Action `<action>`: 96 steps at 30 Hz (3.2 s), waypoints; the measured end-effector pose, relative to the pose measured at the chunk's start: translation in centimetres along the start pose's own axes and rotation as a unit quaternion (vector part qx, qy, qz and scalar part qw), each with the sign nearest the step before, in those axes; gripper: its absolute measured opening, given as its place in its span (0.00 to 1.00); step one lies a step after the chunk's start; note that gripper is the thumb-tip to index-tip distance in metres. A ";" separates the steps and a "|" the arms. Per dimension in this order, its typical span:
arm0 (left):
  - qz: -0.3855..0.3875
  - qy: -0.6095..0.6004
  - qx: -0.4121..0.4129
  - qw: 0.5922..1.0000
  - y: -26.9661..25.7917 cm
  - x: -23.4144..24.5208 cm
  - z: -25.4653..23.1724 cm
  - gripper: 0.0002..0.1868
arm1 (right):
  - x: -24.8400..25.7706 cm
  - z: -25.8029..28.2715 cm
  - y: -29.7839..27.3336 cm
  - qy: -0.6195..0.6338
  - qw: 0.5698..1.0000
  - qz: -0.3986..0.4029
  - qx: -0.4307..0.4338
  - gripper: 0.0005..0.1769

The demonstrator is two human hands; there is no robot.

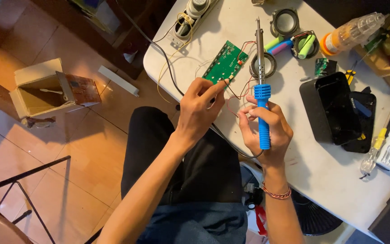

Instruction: Soldering wires onto a printed circuit board (PCB) using a soldering iron and solder wire.

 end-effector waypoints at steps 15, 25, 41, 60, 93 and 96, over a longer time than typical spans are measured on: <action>0.002 0.054 -0.002 0.999 -0.7 -1.1 0.8 0.10 | -0.3 0.1 0.1 0.005 1.000 0.018 -0.001 0.17; -0.002 0.061 0.001 0.998 -0.5 -1.1 0.5 0.10 | -0.6 0.3 0.4 0.037 0.999 0.014 0.022 0.14; 0.018 0.050 -0.007 0.999 -0.2 -0.8 0.5 0.08 | -1.2 0.0 0.9 0.048 0.998 0.026 0.035 0.13; 0.002 0.054 0.002 0.999 -0.2 -0.9 0.5 0.07 | -1.2 0.4 1.0 -0.016 0.999 0.008 0.030 0.22; 0.004 0.025 0.029 0.999 -0.3 -1.1 0.9 0.11 | -0.4 -1.0 0.4 0.046 0.997 -0.031 -0.048 0.18; 0.001 0.023 0.029 0.999 -0.4 -1.0 0.9 0.11 | -0.7 -0.6 1.2 0.014 0.998 -0.020 -0.062 0.21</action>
Point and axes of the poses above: each hand's wrist, its own y-axis towards the middle knuckle, its own x-axis out of the back of the hand, z = x × y, the point moved 5 cm from there along y, towards the middle knuckle, and after that the axes turned 9 degrees about z, right-handed, at the moved point
